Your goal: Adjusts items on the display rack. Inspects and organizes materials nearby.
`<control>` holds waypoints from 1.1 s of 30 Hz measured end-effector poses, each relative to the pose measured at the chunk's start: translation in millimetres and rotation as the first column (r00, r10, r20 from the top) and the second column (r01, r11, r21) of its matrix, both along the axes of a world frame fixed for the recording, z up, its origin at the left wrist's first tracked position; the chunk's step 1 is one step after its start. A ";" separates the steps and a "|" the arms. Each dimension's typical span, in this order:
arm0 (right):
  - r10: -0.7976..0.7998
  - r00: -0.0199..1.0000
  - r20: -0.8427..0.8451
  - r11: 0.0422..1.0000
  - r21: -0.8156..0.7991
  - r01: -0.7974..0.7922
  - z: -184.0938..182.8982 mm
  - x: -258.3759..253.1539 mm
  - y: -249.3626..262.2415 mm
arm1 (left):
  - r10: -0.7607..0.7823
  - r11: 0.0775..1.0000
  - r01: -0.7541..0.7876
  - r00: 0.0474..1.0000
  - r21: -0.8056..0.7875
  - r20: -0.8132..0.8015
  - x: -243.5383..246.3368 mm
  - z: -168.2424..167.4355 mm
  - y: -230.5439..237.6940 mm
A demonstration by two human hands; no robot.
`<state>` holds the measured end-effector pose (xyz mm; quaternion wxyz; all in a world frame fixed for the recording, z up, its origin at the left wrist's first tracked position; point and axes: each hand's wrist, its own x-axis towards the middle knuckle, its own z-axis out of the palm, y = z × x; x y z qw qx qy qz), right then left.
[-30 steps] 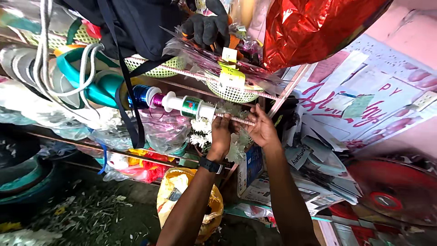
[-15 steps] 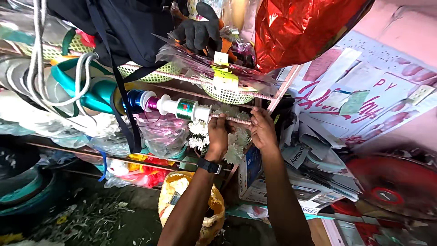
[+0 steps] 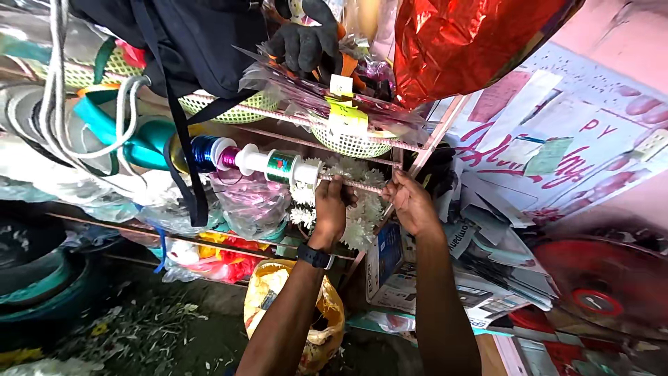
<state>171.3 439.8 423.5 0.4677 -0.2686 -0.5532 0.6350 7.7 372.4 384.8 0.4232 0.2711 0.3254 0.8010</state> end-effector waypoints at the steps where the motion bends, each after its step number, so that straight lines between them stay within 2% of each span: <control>1: 0.056 0.998 -0.030 0.998 0.020 -0.055 -2.2 1.7 1.2 | -0.001 1.000 0.001 1.000 0.006 -0.001 -1.0 0.3 0.7; 3: 0.122 0.989 -0.087 0.992 0.050 -0.118 -8.8 4.4 1.4 | 0.001 1.000 -0.001 1.000 0.016 0.000 -2.3 0.1 2.0; 7: 0.053 0.990 -0.131 0.998 0.047 -0.047 -17.1 15.9 -1.9 | 0.001 1.000 -0.001 1.000 0.003 0.013 -0.9 1.3 1.9; 11: 0.045 0.997 -0.057 0.998 0.052 -0.042 -13.8 20.6 -10.0 | -0.001 1.000 0.001 1.000 -0.001 0.012 -0.2 2.6 1.0; 15: 0.170 0.975 -0.146 0.985 0.053 -0.164 -18.5 28.3 -10.4 | 0.002 1.000 -0.002 1.000 -0.005 0.010 -2.1 3.2 2.3; 19: 0.132 0.988 -0.076 0.991 0.036 -0.130 -10.8 29.1 -10.9 | -0.003 1.000 0.003 1.000 -0.011 0.013 -1.0 2.9 2.7; 22: 0.250 0.959 -0.136 0.967 0.075 -0.242 -17.4 31.6 -7.1 | -0.005 1.000 0.005 1.000 -0.015 0.011 -2.0 5.0 4.3; 26: 0.180 0.962 -0.207 0.984 0.036 -0.177 -18.2 30.8 -6.5 | -0.002 1.000 0.002 1.000 -0.010 0.019 -1.0 4.6 4.5; 29: 0.313 0.923 -0.222 0.949 0.104 -0.297 -24.1 35.5 -0.2 | 0.000 1.000 0.000 1.000 -0.011 0.014 -2.2 5.2 6.3; 33: 0.254 0.926 -0.280 0.966 0.035 -0.255 -32.3 47.1 -12.8 | 0.003 1.000 -0.003 1.000 -0.001 0.015 -2.4 5.1 8.1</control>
